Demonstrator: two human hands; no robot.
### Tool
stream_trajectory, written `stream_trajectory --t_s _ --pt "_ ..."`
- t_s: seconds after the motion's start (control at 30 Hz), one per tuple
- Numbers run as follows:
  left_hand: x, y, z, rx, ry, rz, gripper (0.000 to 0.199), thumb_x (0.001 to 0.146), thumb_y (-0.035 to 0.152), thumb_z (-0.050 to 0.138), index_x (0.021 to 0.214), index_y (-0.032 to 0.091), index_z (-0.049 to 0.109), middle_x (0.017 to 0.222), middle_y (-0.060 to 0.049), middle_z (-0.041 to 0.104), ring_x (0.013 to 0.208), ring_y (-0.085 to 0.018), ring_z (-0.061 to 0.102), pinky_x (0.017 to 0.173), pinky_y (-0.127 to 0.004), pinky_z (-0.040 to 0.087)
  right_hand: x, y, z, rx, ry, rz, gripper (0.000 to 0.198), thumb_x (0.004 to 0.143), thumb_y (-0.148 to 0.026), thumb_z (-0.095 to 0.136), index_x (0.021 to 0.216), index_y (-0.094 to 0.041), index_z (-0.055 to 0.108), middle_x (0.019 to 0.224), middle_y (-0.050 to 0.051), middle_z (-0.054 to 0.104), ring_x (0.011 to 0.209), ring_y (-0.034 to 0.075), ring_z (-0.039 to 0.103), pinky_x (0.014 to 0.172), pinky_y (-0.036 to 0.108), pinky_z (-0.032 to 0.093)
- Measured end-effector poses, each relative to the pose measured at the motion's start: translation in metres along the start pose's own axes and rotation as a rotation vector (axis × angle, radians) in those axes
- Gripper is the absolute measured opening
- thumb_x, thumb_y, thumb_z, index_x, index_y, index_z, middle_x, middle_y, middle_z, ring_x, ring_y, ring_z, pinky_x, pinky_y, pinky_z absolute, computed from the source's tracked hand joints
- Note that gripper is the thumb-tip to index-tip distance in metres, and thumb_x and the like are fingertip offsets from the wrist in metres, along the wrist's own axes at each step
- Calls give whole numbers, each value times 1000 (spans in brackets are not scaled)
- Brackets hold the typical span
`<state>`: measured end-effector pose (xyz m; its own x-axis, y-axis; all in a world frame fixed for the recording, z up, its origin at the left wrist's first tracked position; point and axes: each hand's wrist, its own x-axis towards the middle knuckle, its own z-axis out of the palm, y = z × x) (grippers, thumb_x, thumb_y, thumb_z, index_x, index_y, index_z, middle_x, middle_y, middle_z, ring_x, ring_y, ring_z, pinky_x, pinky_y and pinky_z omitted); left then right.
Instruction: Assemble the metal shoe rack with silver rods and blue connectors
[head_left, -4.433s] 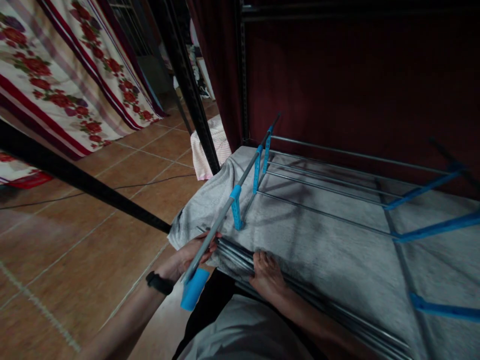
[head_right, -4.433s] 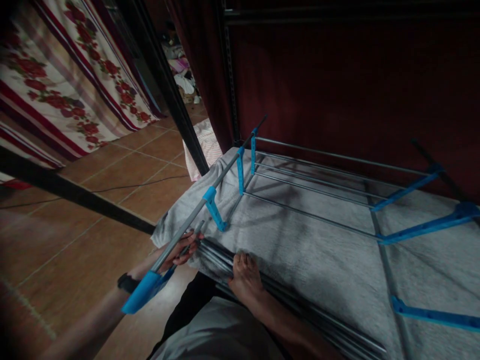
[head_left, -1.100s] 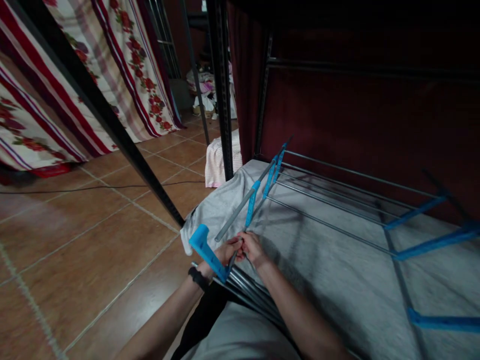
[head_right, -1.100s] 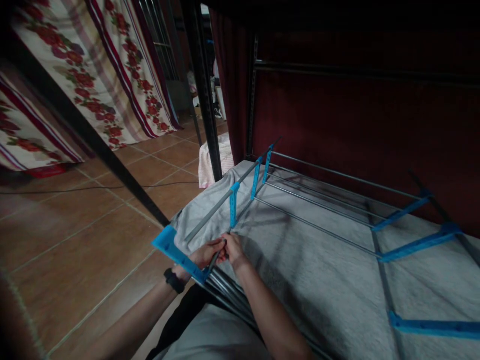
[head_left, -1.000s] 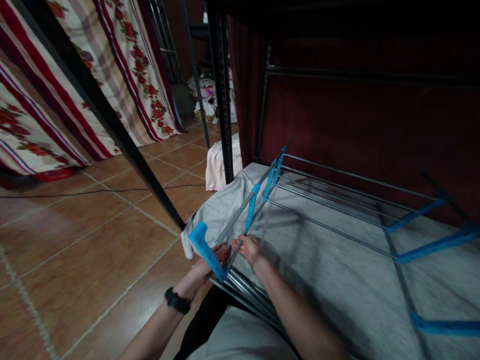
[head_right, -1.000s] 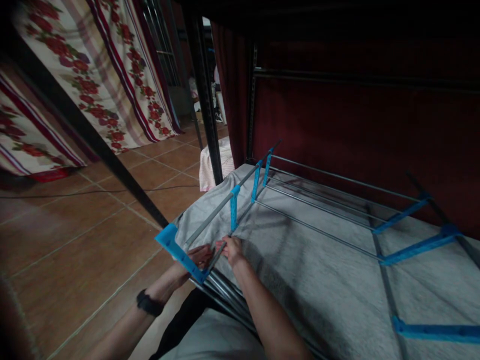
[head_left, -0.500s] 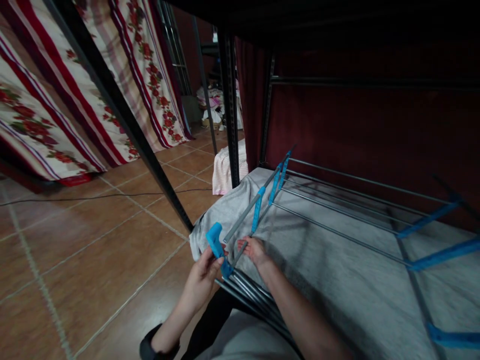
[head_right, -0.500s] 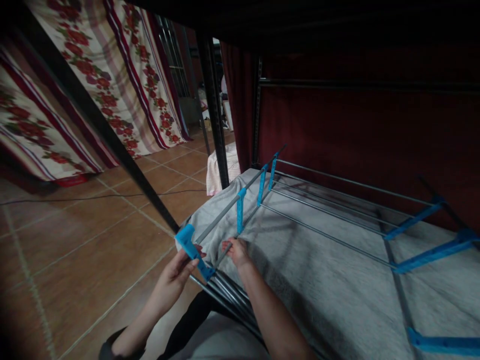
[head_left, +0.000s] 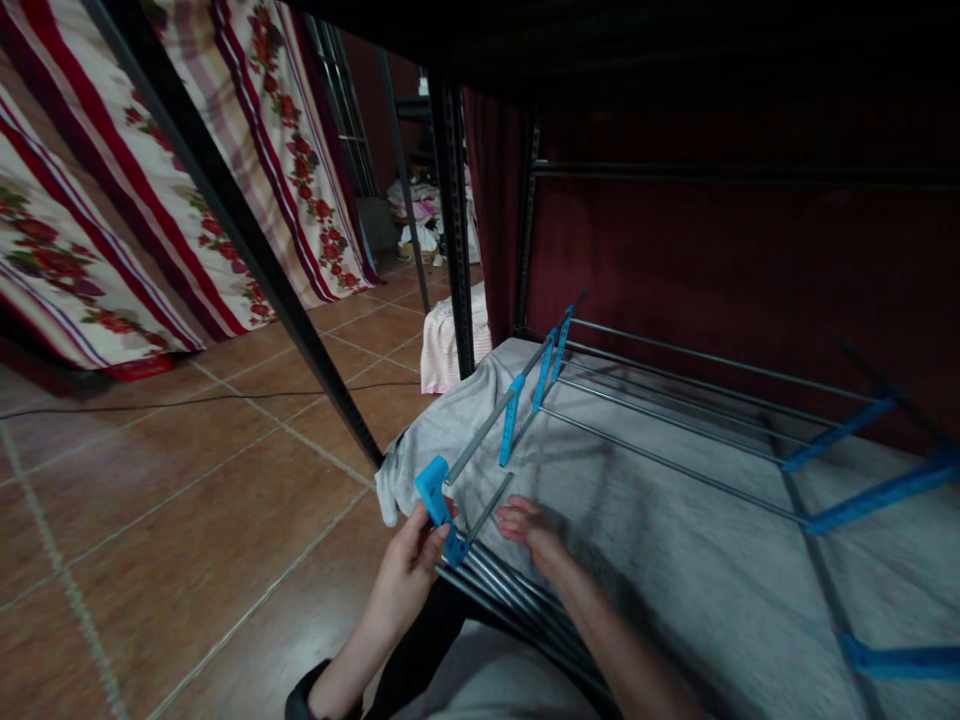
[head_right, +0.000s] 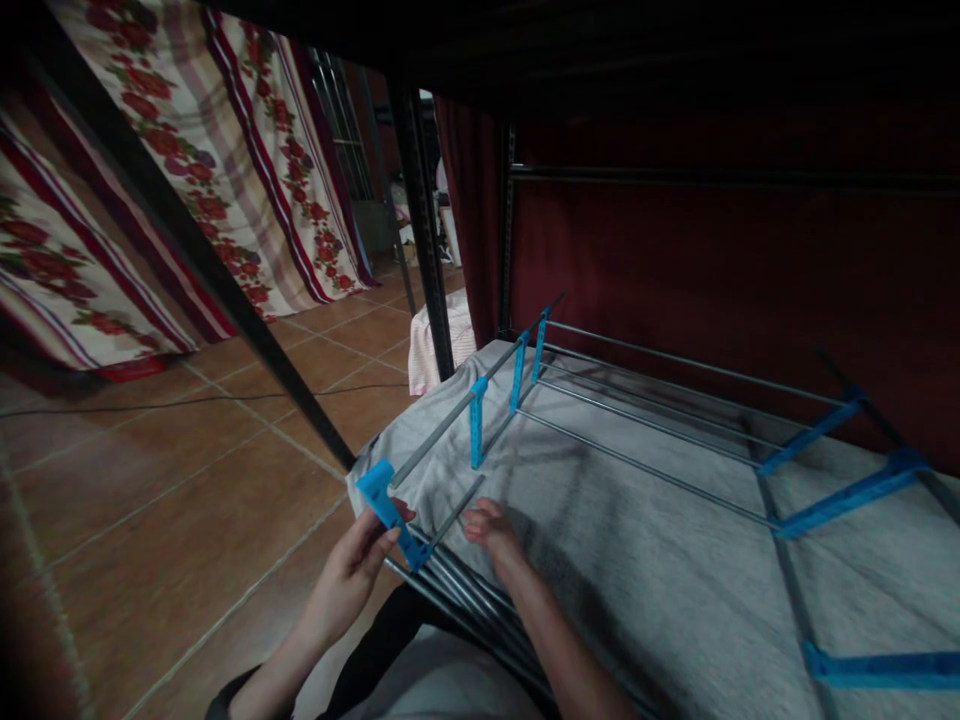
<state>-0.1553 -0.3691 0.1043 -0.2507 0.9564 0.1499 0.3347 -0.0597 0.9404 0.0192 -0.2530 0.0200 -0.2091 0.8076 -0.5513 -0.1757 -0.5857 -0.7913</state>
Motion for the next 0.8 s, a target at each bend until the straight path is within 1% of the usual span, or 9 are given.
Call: stream_trajectory --t_s 0.1,0.2,0.27,0.37,0.43,0.5,0.63,0.7,0.8 --pt "-2 1 3 -8 0 -3 39 89 49 57 112 17 63 114 -13 71 107 -26 67 95 -38 52 -16 -5 -1 2 2 -74 41 58 -22 74 97 -20 63 90 3 69 82 20 66 77 32 53" --pt "-3 5 1 -23 -12 -22 41 88 50 59 113 18 64 114 -13 71 107 -27 66 95 -38 51 -30 -28 12 13 -61 -143 42 59 -23 76 99 -20 67 97 5 71 87 21 67 78 32 53" --pt "-5 8 -2 -40 -13 -36 41 88 50 60 113 19 65 115 -13 71 109 -28 66 97 -39 51 -43 -49 26 40 -194 -181 40 64 -28 77 102 -19 69 100 8 73 91 22 68 81 34 54" --pt "-9 9 -3 -58 -15 -40 40 87 50 63 113 20 67 115 -12 72 109 -29 66 101 -41 49 -67 -80 48 147 -443 -223 40 69 -34 78 104 -18 69 104 10 74 97 22 70 88 36 55" --pt "-10 9 -1 -81 -18 -26 40 87 48 63 114 20 67 115 -12 72 112 -29 65 104 -42 48 -80 -95 60 228 -552 -227 39 70 -34 79 103 -17 68 104 10 75 96 21 71 89 35 55" --pt "-9 7 2 -91 -14 1 41 87 46 64 118 20 66 118 -12 71 116 -30 63 106 -43 47 -87 -104 69 267 -621 -215 38 70 -33 79 102 -16 67 102 11 76 90 20 72 85 34 56" --pt "-6 0 4 -99 -21 12 48 86 45 66 126 19 61 121 -13 70 112 -29 65 103 -45 49 -88 -110 75 250 -646 -223 36 71 -30 79 100 -15 66 95 10 76 83 19 72 77 31 56" --pt "-5 -3 3 -124 -19 -10 49 85 45 67 125 18 60 121 -14 69 111 -29 65 102 -45 49 -87 -111 75 241 -650 -232 33 72 -28 79 99 -15 66 95 10 77 84 19 72 78 31 56" --pt "-3 1 0 -169 -24 -12 52 83 44 70 127 18 57 123 -13 67 115 -29 63 105 -45 48 -87 -111 76 253 -661 -238 31 73 -27 78 98 -14 66 95 10 76 84 19 72 80 32 56"
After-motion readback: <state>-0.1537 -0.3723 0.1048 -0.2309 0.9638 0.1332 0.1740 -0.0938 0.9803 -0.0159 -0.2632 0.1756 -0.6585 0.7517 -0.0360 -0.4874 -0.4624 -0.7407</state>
